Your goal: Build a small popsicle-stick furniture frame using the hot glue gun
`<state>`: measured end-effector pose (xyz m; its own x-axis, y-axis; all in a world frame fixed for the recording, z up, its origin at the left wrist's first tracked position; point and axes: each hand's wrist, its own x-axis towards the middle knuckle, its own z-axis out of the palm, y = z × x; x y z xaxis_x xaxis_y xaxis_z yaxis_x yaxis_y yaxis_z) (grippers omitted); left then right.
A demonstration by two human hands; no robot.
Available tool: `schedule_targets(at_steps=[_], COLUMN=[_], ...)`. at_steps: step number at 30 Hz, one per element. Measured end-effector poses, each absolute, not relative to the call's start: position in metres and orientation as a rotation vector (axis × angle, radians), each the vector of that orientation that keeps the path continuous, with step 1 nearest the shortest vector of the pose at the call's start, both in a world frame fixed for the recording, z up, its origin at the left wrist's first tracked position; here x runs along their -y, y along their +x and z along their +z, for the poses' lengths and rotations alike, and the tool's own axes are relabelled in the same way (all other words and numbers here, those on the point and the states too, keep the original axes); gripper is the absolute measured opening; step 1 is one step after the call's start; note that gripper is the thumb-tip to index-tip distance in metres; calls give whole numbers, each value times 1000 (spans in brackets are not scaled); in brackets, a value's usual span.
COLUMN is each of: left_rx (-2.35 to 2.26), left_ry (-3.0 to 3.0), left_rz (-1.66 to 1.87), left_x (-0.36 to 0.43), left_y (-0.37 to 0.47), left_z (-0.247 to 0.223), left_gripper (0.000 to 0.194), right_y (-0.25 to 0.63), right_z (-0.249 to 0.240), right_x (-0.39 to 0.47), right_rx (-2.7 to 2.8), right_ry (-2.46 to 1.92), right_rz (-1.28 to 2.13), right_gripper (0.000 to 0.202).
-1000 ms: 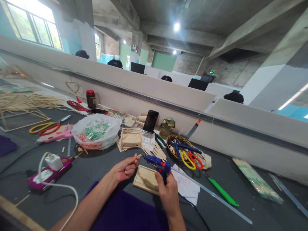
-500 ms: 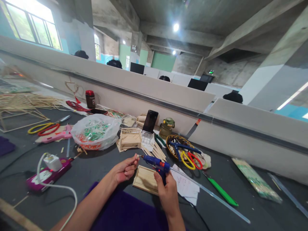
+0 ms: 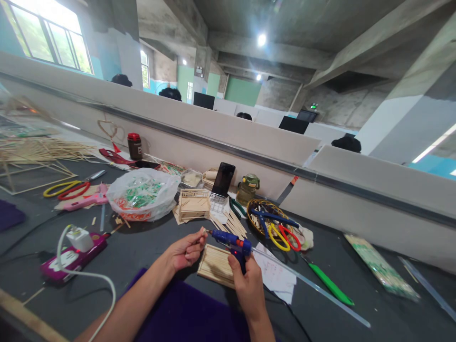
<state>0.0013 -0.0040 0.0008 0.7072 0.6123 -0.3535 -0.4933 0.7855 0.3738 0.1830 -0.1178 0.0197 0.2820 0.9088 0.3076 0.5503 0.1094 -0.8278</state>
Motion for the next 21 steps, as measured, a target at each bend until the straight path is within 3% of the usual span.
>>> schedule_targets(at_steps=[21], left_rx=[-495], left_ry=[248], left_rz=[622], left_x=[5], left_y=[1], left_z=[4], left_gripper=[26], right_y=[186], right_z=[18], right_x=[117], right_rx=[1397], right_ry=[-1591], right_rz=[380], right_gripper=[38])
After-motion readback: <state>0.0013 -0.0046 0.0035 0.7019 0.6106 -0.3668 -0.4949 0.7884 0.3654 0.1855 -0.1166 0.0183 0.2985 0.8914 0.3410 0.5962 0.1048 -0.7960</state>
